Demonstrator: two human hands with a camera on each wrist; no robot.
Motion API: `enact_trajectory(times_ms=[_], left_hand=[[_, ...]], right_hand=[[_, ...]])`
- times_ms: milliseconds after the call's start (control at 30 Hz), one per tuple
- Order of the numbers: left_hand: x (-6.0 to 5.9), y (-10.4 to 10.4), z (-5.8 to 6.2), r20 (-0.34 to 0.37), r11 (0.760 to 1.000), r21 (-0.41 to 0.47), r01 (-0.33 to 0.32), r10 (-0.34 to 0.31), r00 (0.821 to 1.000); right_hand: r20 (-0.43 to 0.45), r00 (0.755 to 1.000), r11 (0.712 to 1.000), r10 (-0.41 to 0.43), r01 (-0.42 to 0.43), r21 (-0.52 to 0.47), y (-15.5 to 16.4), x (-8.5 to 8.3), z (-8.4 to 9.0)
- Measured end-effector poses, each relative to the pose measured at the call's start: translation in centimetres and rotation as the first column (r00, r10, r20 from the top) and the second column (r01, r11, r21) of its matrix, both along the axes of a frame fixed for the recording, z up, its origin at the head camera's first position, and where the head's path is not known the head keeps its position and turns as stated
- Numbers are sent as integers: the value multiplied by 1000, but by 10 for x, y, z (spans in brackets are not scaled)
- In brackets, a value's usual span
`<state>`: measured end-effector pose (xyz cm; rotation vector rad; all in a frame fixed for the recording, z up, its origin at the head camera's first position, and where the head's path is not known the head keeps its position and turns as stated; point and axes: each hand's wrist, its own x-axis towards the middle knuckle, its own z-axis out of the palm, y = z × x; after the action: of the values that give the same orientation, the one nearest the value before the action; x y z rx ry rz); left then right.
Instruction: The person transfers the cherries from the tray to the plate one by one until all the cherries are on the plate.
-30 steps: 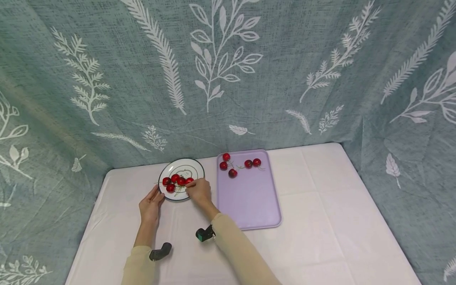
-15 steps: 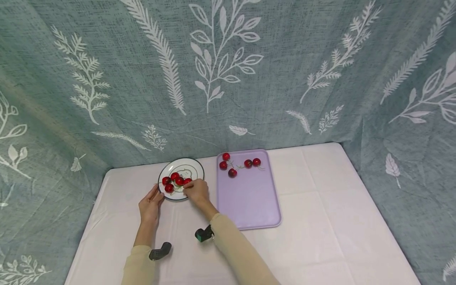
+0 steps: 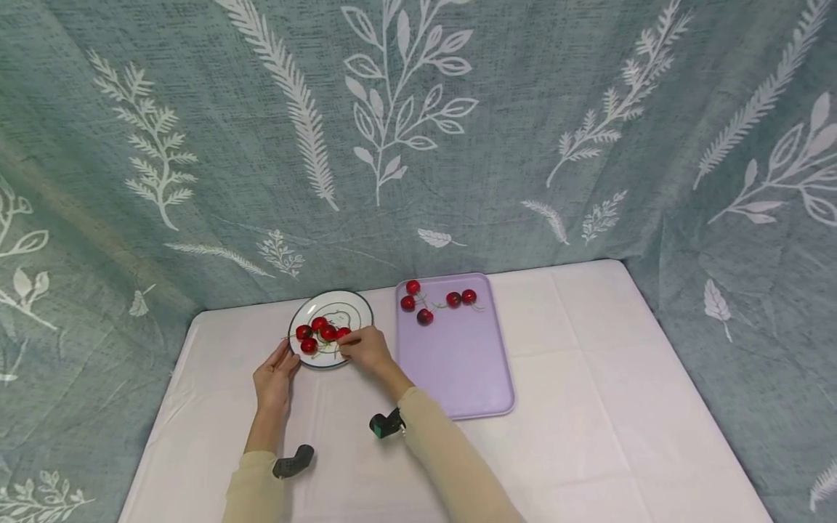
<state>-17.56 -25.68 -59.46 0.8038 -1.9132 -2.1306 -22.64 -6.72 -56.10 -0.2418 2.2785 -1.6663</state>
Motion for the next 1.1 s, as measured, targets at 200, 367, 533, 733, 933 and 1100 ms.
enact_trajectory(times_ms=[200, 367, 533, 733, 933, 1100], left_hand=[[2, 0, 2, 28, 1000, -15, 6, -5, 1000], [1, 2, 2, 36, 1000, -19, -3, 4, 999], [1, 2, 3, 44, 1000, -16, -5, 6, 999], [2, 2, 3, 45, 1000, -26, 0, 2, 999], [2, 3, 3, 50, 1000, -22, -6, 7, 999], [1, 3, 1, 51, 1000, -28, -4, 6, 999]], right_hand=[[-91, 996, 1000, 2, -2, -3, 15, -5, 4], [-219, 975, 999, 20, -13, 30, 32, -11, 10], [-278, 960, 999, -12, 22, 33, 50, -17, 13], [-329, 940, 995, -86, 99, 24, 74, -21, 17], [-356, 922, 983, -150, 179, 50, 98, -22, 13], [-405, 891, 962, -202, 259, 90, 118, -24, 7]])
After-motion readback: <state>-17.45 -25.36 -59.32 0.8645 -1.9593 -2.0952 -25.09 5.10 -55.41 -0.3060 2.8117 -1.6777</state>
